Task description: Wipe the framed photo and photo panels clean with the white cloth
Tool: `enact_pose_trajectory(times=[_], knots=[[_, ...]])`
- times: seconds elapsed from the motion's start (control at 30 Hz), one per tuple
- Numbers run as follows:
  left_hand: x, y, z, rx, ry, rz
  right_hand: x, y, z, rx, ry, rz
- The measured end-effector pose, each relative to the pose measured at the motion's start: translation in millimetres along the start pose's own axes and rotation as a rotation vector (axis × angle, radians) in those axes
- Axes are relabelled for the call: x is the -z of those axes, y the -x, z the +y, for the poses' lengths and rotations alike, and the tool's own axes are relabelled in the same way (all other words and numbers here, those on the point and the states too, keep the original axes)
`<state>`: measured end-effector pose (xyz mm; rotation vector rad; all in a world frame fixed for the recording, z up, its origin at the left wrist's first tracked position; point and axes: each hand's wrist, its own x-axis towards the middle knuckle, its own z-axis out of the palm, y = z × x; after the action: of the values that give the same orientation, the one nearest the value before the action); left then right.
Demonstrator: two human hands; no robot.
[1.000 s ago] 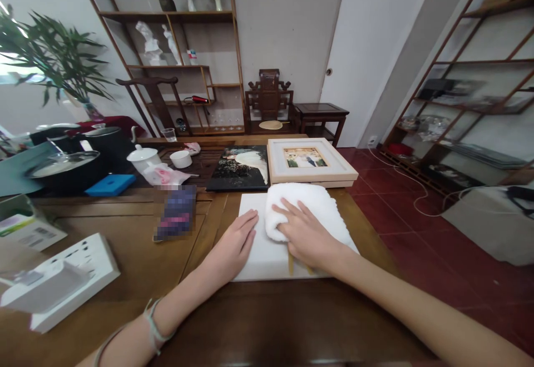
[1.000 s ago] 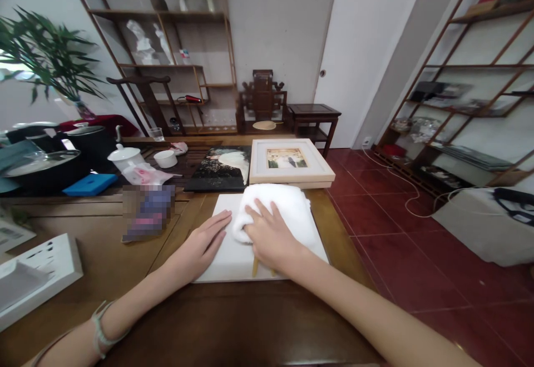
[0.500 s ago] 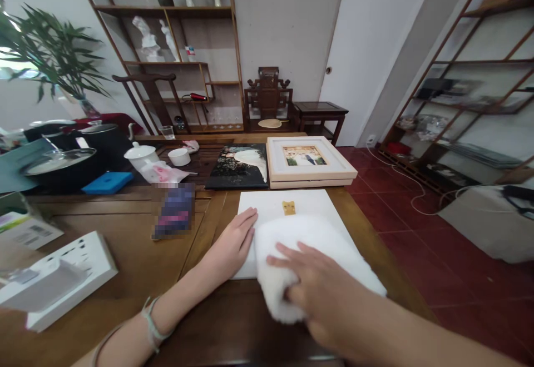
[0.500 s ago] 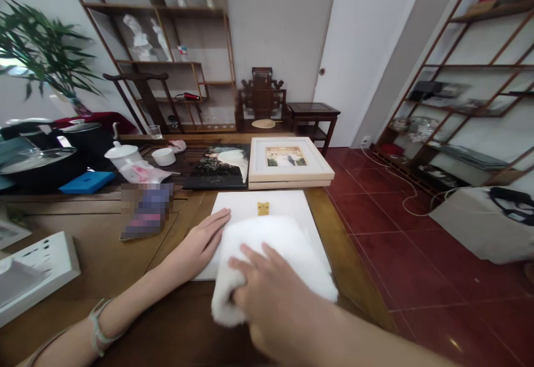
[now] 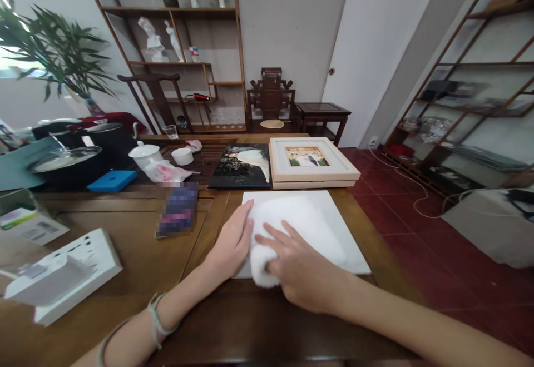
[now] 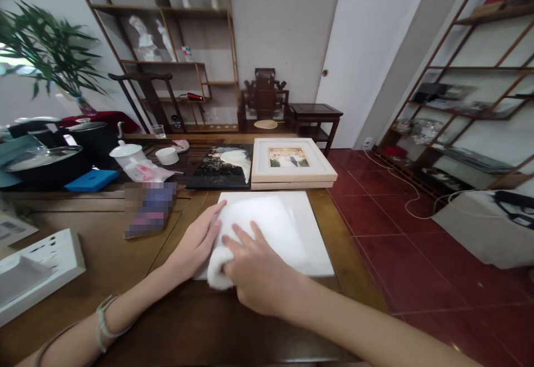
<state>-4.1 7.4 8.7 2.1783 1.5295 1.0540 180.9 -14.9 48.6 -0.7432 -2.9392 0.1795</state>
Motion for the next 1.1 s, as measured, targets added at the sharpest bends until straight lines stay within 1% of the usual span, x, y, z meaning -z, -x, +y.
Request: enact_pose_trajectory(times=[0.1,0.17,0.23,0.3,0.4,0.47,0.53,0.63,0.73,0.9,1.0,1.1], knots=[[3.6,-0.7,5.7,0.031,0.038,0.035,10.9,18.5,-12.7,0.173,-0.082,-0.063],[4.4,-1.1,8.0,0.025,0.040,0.001,19.8,27.7,-16.0,0.196,-0.135,-0.100],[3.7,-1.3,8.0,0.010,0.028,-0.060,27.1,32.2,-13.6,0.123,-0.160,-0.132],[1.7,-1.4,5.9,-0.020,-0.002,-0.100,30.5,31.4,-4.8,-0.023,-0.141,-0.137],[-1.5,-1.3,1.8,-0.064,-0.054,-0.111,27.3,21.3,15.8,-0.252,-0.059,-0.062],[-2.5,-1.3,1.0,-0.080,-0.068,-0.126,22.6,10.9,28.8,-0.297,-0.014,0.005],[-2.1,-1.6,2.2,-0.099,-0.064,-0.158,19.2,-0.5,37.4,-0.274,0.016,0.047],[-0.3,-1.8,5.4,-0.133,-0.047,-0.188,19.8,-18.7,43.1,-0.237,0.041,0.060],[0.5,-1.1,6.5,-0.151,-0.044,-0.168,24.5,-40.2,45.2,-0.202,0.042,0.044],[-0.4,-0.3,5.0,-0.147,-0.044,-0.135,32.0,-77.0,49.0,-0.098,0.028,-0.038],[-1.1,-0.2,3.4,-0.141,-0.060,-0.147,37.9,-81.9,55.4,-0.103,0.018,-0.063],[-2.8,0.6,0.8,-0.119,-0.099,-0.156,44.7,-68.1,67.1,-0.201,0.021,-0.065]])
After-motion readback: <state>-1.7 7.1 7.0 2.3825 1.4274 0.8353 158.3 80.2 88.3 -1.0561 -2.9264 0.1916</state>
